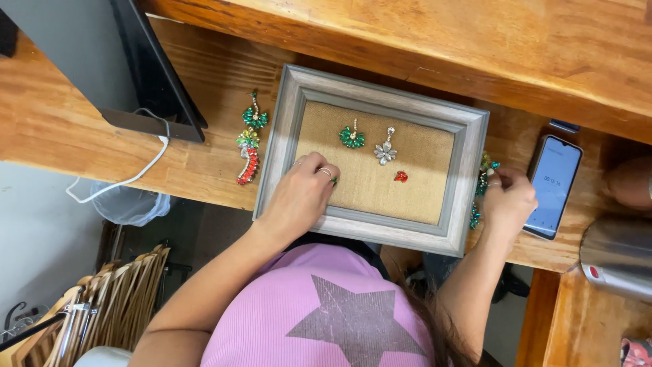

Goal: A person is carefully arranging various colorful earrings and jewelry pieces inside a picture frame on a wooden table.

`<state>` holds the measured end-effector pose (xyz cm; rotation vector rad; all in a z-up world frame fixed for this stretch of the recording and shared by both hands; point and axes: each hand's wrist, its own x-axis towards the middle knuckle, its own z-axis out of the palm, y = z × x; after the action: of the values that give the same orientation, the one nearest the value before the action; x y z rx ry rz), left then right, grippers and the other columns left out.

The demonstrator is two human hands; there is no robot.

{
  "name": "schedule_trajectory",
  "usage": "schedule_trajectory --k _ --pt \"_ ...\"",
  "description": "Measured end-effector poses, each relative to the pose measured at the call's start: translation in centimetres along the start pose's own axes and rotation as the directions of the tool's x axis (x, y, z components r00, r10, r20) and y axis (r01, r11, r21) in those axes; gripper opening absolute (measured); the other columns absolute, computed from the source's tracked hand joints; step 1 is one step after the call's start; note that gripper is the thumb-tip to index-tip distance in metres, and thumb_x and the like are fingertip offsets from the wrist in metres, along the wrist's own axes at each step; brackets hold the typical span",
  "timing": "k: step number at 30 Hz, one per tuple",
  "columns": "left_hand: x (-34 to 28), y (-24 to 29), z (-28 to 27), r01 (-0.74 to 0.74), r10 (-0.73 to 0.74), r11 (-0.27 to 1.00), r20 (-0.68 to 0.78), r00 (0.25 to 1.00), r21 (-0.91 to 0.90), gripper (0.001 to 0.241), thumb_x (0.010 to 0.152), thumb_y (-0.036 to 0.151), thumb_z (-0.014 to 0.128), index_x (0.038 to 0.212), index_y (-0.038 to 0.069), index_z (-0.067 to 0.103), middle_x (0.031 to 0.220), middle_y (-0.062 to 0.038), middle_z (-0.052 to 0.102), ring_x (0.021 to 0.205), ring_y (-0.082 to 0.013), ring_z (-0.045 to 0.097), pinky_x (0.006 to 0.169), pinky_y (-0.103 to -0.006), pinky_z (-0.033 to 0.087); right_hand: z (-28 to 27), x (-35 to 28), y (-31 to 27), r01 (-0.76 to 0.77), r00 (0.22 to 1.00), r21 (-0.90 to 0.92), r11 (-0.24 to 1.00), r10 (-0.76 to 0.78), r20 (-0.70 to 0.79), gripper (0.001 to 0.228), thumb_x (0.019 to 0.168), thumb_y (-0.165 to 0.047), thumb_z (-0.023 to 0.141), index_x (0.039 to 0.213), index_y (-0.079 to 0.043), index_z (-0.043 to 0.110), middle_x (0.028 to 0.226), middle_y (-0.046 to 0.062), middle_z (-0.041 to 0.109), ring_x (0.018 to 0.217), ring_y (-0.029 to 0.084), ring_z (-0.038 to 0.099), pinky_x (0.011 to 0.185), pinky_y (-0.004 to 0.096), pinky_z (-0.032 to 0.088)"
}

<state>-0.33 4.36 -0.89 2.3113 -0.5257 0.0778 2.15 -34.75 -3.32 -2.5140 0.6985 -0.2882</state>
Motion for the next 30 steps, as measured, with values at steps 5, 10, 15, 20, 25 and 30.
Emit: schedule_trajectory --k 5,10,15,20,25,30 --pt "-0.2 0.8 -0.6 0.005 -0.005 1.0 -0.018 1.0 0.013 0.009 0.093 0.001 0.063 0.1 0.003 0.067 0.1 -0.013 0.061 0.09 -0.036 0.06 0.079 -0.047 0.051 -1.5 -2.6 -2.4 0.2 0.974 -0.003 0.98 -0.199 -0.104 0.012 0.097 -0.003 0.073 0.109 -0.002 0.073 0.106 0.016 0.069 0.092 0.03 0.067 0.077 0.041 0.054" --pt "0.0 3.0 -1.6 0.146 -0.145 0.979 0.014 0.989 -0.145 0.013 0.092 0.009 0.07 0.102 0.015 0.075 0.093 -0.003 0.069 0.089 -0.0254 0.071 0.078 -0.0336 0.059 -3.3 -8.5 -9.5 0.483 0.876 0.176 0.858 -0.47 -0.11 0.014 0.1 -0.001 0.077 0.113 -0.006 0.076 0.097 0.014 0.066 0.094 0.035 0.069 0.087 0.04 0.053" --pt "0.6 3.4 -1.2 0.243 -0.235 0.799 0.087 0.968 -0.55 0.012 0.085 0.008 0.078 0.096 0.012 0.08 0.091 -0.008 0.075 0.085 -0.0223 0.073 0.074 -0.0325 0.06 -2.7 -12.0 -15.1 0.73 0.565 0.457 0.509 -0.825 0.016 0.023 0.094 -0.014 0.073 0.116 -0.008 0.075 0.117 0.013 0.069 0.113 0.039 0.066 0.099 0.05 0.053" --pt "0.2 1.9 0.2 0.289 -0.257 0.775 0.139 0.957 -0.562 0.01 0.082 0.013 0.082 0.092 0.014 0.082 0.09 -0.005 0.074 0.081 -0.0192 0.071 0.073 -0.0312 0.059 -1.7 -12.7 -15.6 0.754 0.508 0.484 0.444 -0.861 -0.001 0.019 0.092 -0.013 0.075 0.11 -0.008 0.078 0.112 0.012 0.07 0.11 0.037 0.066 0.098 0.048 0.053" --pt "0.1 1.7 0.5 0.336 -0.298 0.738 0.164 0.94 -0.585 0.009 0.081 0.017 0.085 0.088 0.013 0.083 0.084 -0.002 0.073 0.077 -0.0138 0.069 0.07 -0.0265 0.057 -1.0 -12.9 -15.1 0.762 0.48 0.518 0.389 -0.876 -0.049 0.019 0.091 -0.017 0.077 0.108 -0.007 0.078 0.107 0.009 0.072 0.104 0.035 0.068 0.096 0.046 0.054" --pt "0.4 2.6 0.3 0.335 -0.287 0.708 0.18 0.941 -0.621 0.006 0.079 0.017 0.085 0.084 0.014 0.083 0.081 -0.002 0.072 0.075 -0.0127 0.068 0.069 -0.0255 0.056 -1.4 -13.0 -15.1 0.752 0.518 0.52 0.404 -0.851 -0.088 0.008 0.092 -0.012 0.076 0.099 -0.007 0.079 0.097 0.006 0.074 0.093 0.03 0.07 0.091 0.042 0.055"
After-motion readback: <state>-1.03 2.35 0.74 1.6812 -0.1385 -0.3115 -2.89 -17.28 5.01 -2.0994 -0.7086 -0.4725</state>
